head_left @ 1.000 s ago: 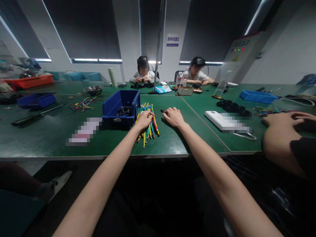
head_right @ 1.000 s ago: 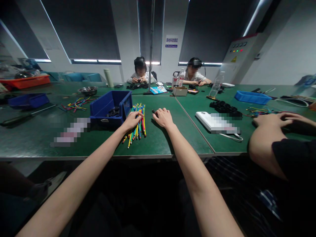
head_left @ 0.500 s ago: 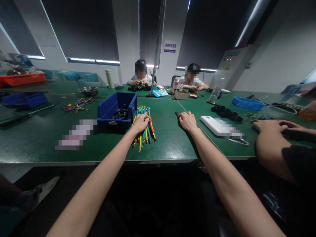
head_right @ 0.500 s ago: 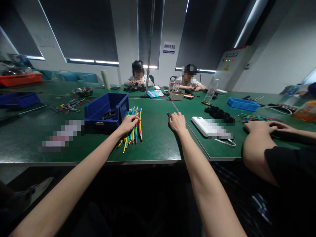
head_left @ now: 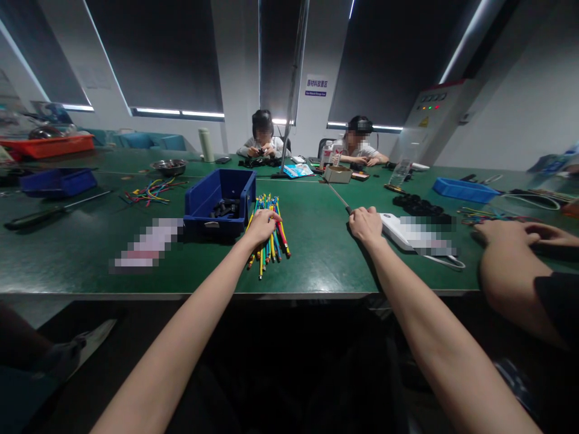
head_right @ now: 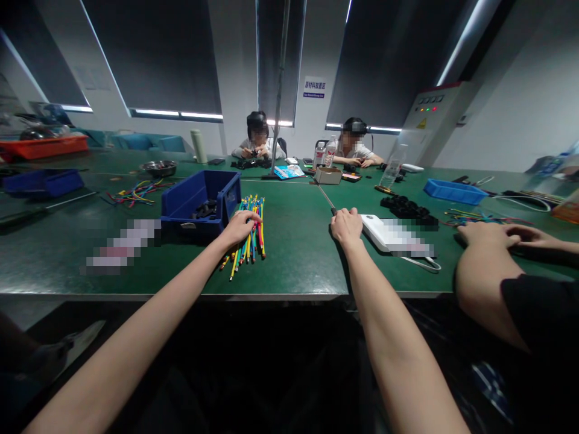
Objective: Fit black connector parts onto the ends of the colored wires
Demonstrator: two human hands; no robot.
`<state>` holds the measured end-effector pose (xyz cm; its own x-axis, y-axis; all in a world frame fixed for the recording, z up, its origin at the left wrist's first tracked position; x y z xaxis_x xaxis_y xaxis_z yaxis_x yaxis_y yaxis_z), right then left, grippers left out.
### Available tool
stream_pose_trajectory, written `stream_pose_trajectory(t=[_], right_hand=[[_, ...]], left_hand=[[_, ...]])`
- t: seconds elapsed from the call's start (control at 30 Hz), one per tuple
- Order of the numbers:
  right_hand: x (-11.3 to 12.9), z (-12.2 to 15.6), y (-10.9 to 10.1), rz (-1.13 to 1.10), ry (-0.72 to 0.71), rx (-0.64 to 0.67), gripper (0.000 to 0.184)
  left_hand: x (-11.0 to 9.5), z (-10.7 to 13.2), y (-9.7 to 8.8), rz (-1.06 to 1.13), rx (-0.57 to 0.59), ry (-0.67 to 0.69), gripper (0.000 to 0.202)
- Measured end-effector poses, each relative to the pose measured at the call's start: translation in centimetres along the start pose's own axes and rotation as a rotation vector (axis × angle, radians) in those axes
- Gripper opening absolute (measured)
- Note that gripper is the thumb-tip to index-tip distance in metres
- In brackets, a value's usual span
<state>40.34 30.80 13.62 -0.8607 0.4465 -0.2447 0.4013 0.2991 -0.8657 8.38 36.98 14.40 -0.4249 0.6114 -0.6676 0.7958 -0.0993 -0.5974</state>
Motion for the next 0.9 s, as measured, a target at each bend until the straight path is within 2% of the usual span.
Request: stream_pose_trajectory(t=[0.33, 0.47, 0.6, 0.77, 0.9], right_hand=[[-0.5, 0.0, 0.5, -0.005, 0.064, 0.010, 0.042], [-0.4, 0.0, 0.5, -0.024, 0.062, 0.022, 0.042], [-0.4, 0.0, 0.8, -0.069, 0.070, 0.055, 0.042], [-0.2, 0.0, 0.8, -0.103, 0.057, 0.064, 0.040], [0.3, 0.0, 0.1, -0.105, -0.015, -0.022, 0.038]], left_hand=[[0.1, -0.2, 0.1, -0.006, 0.008, -0.022, 0.031], [0.5, -0.2, -0.3, -0.018, -0.088, -0.047, 0.028], [1.0, -0.3, -0.5, -0.021, -0.153, -0.088, 0.039], [1.5, -0.3, -0.3, 0.018, -0.100, -0.170, 0.040], [1.0, 0.0, -0.5, 0.018, -0.074, -0.177, 0.037]])
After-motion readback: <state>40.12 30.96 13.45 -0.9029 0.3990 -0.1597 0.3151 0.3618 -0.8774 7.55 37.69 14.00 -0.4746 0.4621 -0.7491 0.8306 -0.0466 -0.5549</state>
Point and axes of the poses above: each hand's wrist, its own z-axis away from the middle knuckle, its own y-axis out of the palm, x = y × z, the point moved 6 cm from there along -z, towards the middle knuckle, and after that the axes turned 11 degrees about z, right-handed, at the moved point
